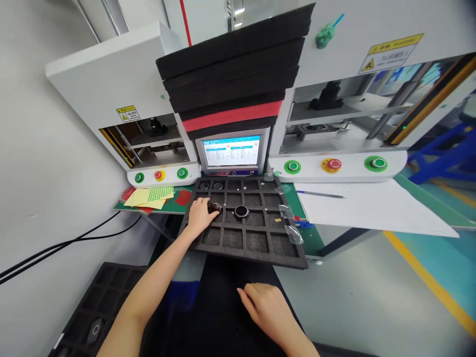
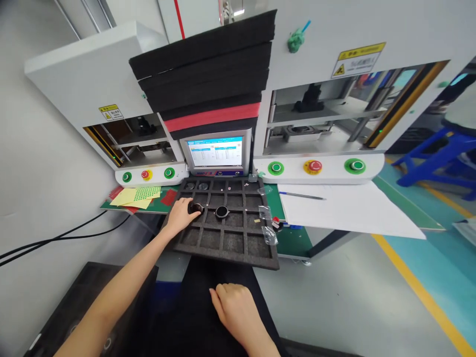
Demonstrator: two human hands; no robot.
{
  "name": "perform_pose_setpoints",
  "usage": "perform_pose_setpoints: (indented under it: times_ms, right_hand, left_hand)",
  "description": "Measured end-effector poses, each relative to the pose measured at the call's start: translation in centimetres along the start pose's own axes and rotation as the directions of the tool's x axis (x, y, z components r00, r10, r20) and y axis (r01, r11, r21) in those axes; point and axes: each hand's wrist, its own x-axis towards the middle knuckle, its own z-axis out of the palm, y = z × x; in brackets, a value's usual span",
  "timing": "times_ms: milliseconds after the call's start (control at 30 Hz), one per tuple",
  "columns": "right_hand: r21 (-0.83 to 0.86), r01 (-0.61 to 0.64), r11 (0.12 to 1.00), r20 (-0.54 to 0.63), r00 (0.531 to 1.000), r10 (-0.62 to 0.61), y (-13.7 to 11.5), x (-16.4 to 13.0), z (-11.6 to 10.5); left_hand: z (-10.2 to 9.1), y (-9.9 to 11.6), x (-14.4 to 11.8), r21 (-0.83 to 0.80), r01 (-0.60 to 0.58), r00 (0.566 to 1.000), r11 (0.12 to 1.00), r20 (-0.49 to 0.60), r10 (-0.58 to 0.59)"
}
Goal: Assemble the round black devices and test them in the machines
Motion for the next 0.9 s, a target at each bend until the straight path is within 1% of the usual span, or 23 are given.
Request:
perform_pose_setpoints:
  times_ms: [133,233,300,367,400,467,500,533,600,633,667,800,833,867,900]
  right_hand:
    - [0.054,-0.056,0.997,0.011,0.998,0.056,-0.1,-0.3,0.3]
    - [0.137,-0.129,0.982,0.000,0.991,0.131,-0.5,-0.4,0.5]
    - [0.217,-0.203,0.955,-0.006,0.978,0.210,-0.6,-0.4,0.4]
    - [0.318,-0.299,0.900,-0.003,0.949,0.316,-0.7,-0.2,-0.3]
    - [0.375,-0.352,0.857,0.004,0.926,0.378,-0.7,0.0,-0.7]
    - [0.497,-0.452,0.741,0.032,0.863,0.505,-0.9,0.6,-1.8]
    - [0.558,-0.491,0.670,0.054,0.826,0.560,-1.1,1.0,-2.4]
    - [0.614,-0.519,0.594,0.080,0.790,0.607,-1.2,1.5,-2.9]
    - [0.704,-0.553,0.446,0.149,0.729,0.668,-1.6,2.4,-3.6]
    - [0.734,-0.565,0.377,0.190,0.704,0.684,-1.8,2.8,-3.7]
    - [0.754,-0.576,0.315,0.233,0.683,0.692,-2.0,3.0,-3.8]
    - [0.783,-0.613,0.104,0.383,0.607,0.696,-2.3,3.4,-3.8]
    - [0.788,-0.612,0.071,0.399,0.595,0.697,-2.2,3.4,-3.9]
    - [0.790,-0.610,0.061,0.399,0.587,0.704,-2.1,3.5,-4.1]
    - [0.788,-0.610,0.081,0.382,0.588,0.713,-1.9,3.6,-4.4]
  left_hand:
    - [0.3,-0.3,1.0,-0.077,-0.019,0.999,0.997,-0.044,0.015]
    - [0.3,0.0,0.8,-0.133,-0.086,0.990,0.987,-0.124,0.070]
    - [0.1,0.5,-0.5,-0.170,-0.154,0.974,0.973,-0.193,0.121]
    - [-0.3,1.4,-2.8,-0.208,-0.249,0.945,0.946,-0.264,0.191]
    - [-0.5,1.9,-4.4,-0.224,-0.303,0.927,0.926,-0.294,0.232]
    - [-1.0,2.9,-7.7,-0.251,-0.416,0.884,0.874,-0.339,0.323]
    - [-1.3,3.4,-9.3,-0.265,-0.481,0.851,0.836,-0.370,0.372]
    - [-1.4,3.9,-10.9,-0.279,-0.557,0.802,0.782,-0.425,0.420]
    - [-1.7,4.8,-13.4,-0.301,-0.676,0.704,0.673,-0.534,0.468]
    - [-1.7,5.2,-14.3,-0.310,-0.709,0.672,0.634,-0.570,0.472]
    - [-1.7,5.5,-15.1,-0.323,-0.721,0.662,0.613,-0.584,0.470]
    - [-1.5,6.2,-16.8,-0.421,-0.676,0.723,0.605,-0.541,0.430]
    - [-1.5,6.2,-17.0,-0.456,-0.662,0.739,0.595,-0.533,0.413]
    - [-1.6,6.2,-17.1,-0.509,-0.631,0.769,0.585,-0.511,0.384]
    - [-1.8,6.1,-17.2,-0.584,-0.580,0.811,0.568,-0.476,0.339]
